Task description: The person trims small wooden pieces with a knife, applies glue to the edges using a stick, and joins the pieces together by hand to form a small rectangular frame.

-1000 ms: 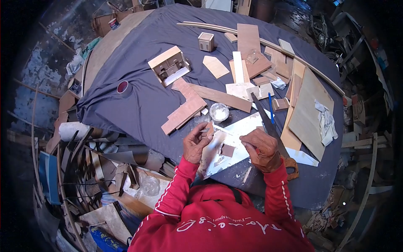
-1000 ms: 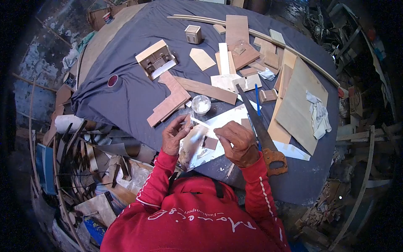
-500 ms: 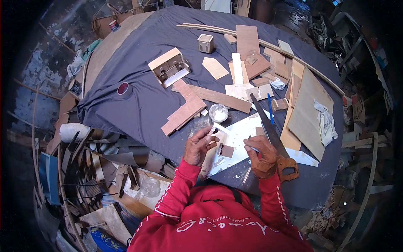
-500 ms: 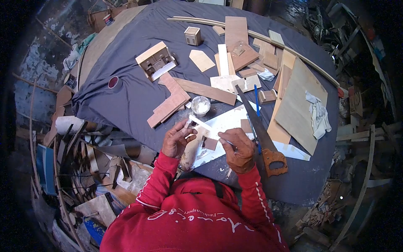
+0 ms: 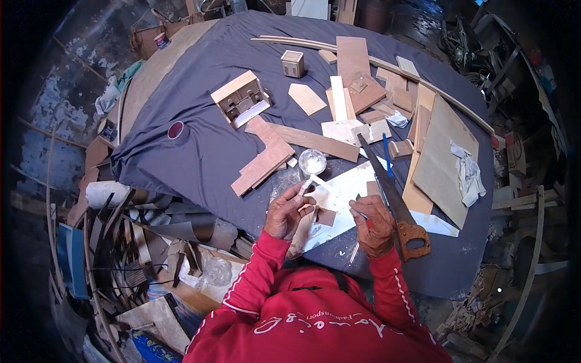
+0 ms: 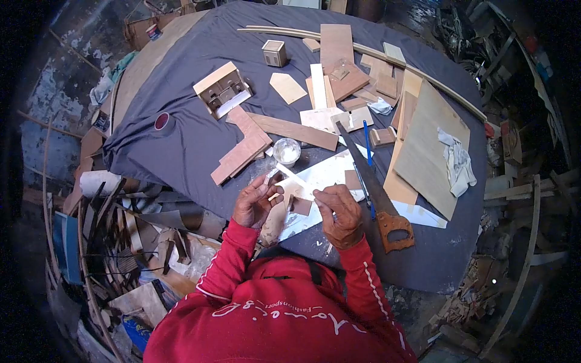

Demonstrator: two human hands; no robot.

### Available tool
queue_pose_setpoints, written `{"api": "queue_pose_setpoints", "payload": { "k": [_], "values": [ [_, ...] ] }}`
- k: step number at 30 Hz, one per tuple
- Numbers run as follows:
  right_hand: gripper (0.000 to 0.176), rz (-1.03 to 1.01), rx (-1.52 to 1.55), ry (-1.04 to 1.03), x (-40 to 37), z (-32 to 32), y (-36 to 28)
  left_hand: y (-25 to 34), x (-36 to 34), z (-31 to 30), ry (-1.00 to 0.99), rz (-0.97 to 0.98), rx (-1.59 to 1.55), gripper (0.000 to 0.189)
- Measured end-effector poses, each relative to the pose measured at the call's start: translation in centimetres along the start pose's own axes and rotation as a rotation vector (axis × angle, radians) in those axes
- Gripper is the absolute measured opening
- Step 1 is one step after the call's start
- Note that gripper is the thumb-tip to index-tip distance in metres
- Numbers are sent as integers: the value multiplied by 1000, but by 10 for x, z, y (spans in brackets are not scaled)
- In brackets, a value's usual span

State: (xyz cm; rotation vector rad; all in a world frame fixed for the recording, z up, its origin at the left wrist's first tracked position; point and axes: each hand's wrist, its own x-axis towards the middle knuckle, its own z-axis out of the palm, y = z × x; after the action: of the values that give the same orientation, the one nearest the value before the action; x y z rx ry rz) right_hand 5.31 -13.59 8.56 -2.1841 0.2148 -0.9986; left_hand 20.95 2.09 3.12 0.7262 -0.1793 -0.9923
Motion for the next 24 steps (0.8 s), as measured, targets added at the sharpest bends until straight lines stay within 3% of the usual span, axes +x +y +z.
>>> {"api": "queue_pose_setpoints", "payload": {
  "k": [9, 15, 24],
  "values": [
    [25, -64, 106, -20, -4, 0, -22, -1, 2, -4, 53, 18, 0, 46],
    [30, 97, 1, 43, -7, 12, -8, 0, 2, -3, 37, 7, 17, 46],
    [25, 21, -152, 8, -13, 20, 7, 2, -1, -2, 28, 13, -46, 45]
  ]
}}
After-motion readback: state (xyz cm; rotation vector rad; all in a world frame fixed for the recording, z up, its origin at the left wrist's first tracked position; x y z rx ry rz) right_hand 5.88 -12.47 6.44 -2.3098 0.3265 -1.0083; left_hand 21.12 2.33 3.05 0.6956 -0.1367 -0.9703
